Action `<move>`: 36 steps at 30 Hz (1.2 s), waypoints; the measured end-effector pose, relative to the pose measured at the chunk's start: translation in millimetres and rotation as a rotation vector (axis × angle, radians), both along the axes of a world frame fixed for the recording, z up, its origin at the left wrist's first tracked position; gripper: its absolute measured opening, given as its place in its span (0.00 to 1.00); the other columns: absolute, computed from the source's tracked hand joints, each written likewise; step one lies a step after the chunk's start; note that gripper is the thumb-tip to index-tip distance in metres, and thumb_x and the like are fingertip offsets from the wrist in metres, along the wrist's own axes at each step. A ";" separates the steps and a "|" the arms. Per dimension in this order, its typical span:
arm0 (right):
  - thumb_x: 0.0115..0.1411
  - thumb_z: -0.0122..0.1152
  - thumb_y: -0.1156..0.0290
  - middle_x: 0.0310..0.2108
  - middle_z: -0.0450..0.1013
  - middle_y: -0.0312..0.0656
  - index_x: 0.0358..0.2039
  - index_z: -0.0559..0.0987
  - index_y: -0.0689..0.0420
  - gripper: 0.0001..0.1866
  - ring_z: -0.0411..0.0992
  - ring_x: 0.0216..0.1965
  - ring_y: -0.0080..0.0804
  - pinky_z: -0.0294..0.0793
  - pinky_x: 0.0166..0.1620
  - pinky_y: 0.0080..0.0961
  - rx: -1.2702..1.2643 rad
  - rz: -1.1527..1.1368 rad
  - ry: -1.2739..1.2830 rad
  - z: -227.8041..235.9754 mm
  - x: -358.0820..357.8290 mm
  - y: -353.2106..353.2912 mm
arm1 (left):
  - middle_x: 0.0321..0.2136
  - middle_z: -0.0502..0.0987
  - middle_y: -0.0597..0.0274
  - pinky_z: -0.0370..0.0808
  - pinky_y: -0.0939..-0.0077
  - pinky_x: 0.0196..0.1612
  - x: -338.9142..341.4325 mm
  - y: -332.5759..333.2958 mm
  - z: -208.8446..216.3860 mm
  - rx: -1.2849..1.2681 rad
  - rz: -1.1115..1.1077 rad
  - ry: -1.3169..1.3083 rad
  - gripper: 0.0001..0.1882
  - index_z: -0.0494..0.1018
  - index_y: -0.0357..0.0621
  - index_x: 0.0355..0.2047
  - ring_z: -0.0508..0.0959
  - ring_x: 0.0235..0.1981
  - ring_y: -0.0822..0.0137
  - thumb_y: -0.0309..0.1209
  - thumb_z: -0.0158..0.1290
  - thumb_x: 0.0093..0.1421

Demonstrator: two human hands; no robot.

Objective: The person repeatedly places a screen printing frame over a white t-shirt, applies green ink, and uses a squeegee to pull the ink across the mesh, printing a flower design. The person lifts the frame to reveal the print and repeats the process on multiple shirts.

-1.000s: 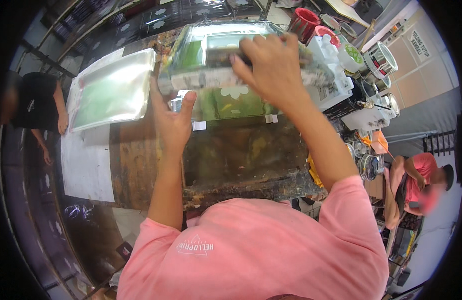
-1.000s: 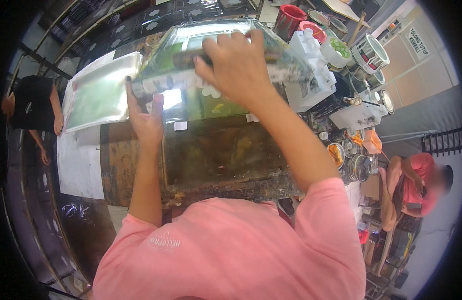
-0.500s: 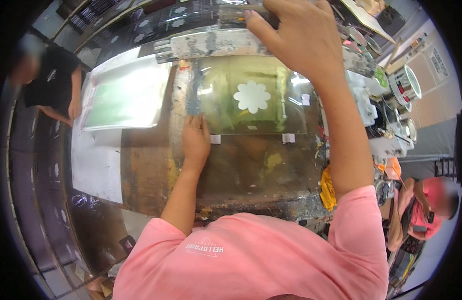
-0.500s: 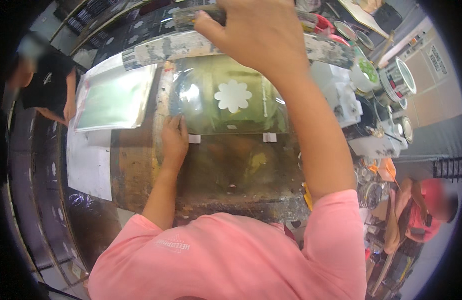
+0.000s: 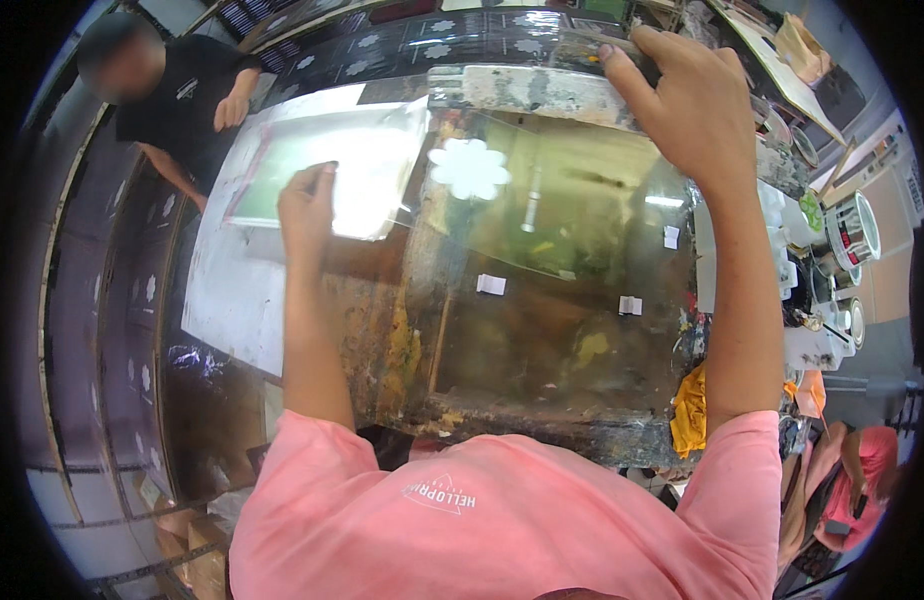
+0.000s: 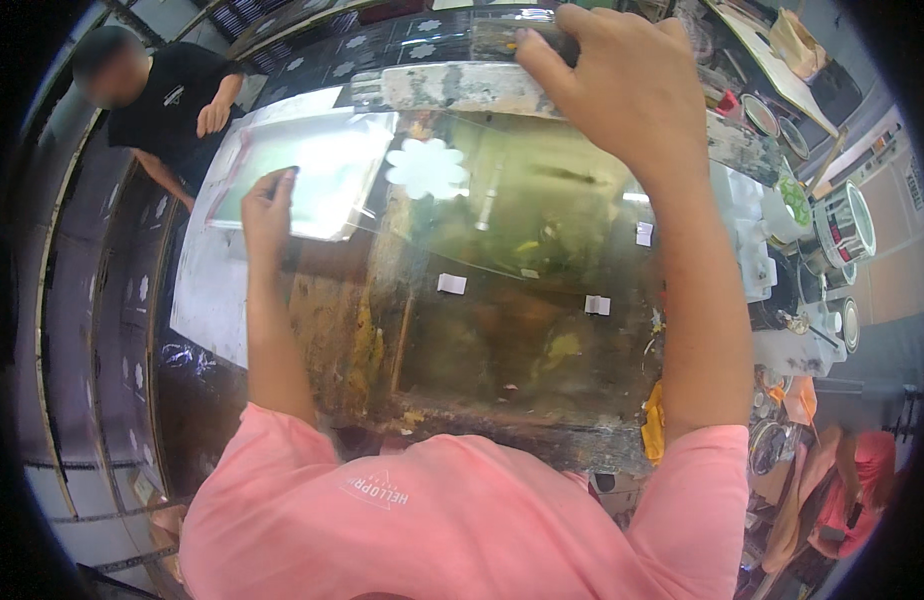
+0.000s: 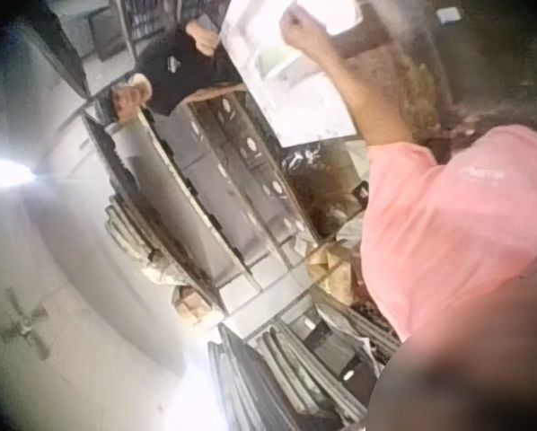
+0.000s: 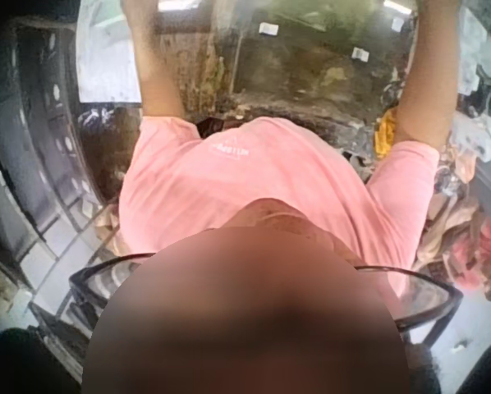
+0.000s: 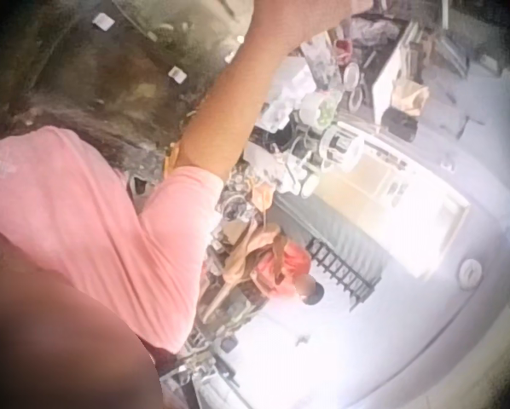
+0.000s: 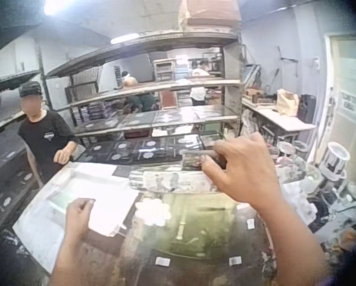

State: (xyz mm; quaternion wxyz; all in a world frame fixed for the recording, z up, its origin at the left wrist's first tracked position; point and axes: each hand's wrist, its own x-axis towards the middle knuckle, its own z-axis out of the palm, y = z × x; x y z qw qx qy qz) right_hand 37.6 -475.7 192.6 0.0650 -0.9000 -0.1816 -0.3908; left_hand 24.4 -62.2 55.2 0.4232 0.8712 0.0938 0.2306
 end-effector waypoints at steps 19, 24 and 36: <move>0.69 0.58 0.46 0.34 0.81 0.50 0.38 0.84 0.58 0.25 0.79 0.37 0.51 0.68 0.46 0.43 -0.034 -0.009 -0.019 -10.9 -4.1 1.3 | 0.67 0.70 0.48 0.46 0.33 0.75 -20.4 117.0 -35.9 0.957 0.084 -0.182 0.28 0.70 0.46 0.69 0.64 0.72 0.48 0.42 0.53 0.72; 0.69 0.56 0.45 0.35 0.82 0.52 0.39 0.85 0.58 0.26 0.79 0.39 0.53 0.68 0.48 0.44 -0.051 -0.022 0.060 1.8 1.7 -0.6 | 0.76 0.62 0.63 0.31 0.29 0.77 -31.5 48.5 -83.9 1.032 -0.164 0.132 0.28 0.64 0.56 0.74 0.54 0.79 0.52 0.47 0.38 0.78; 0.61 0.60 0.51 0.21 0.75 0.51 0.20 0.78 0.59 0.24 0.76 0.29 0.53 0.68 0.41 0.49 0.049 0.017 0.006 5.4 -8.5 12.3 | 0.57 0.81 0.49 0.43 0.32 0.77 -1.3 35.9 -20.8 0.733 -0.293 0.064 0.25 0.81 0.44 0.53 0.77 0.63 0.50 0.43 0.36 0.79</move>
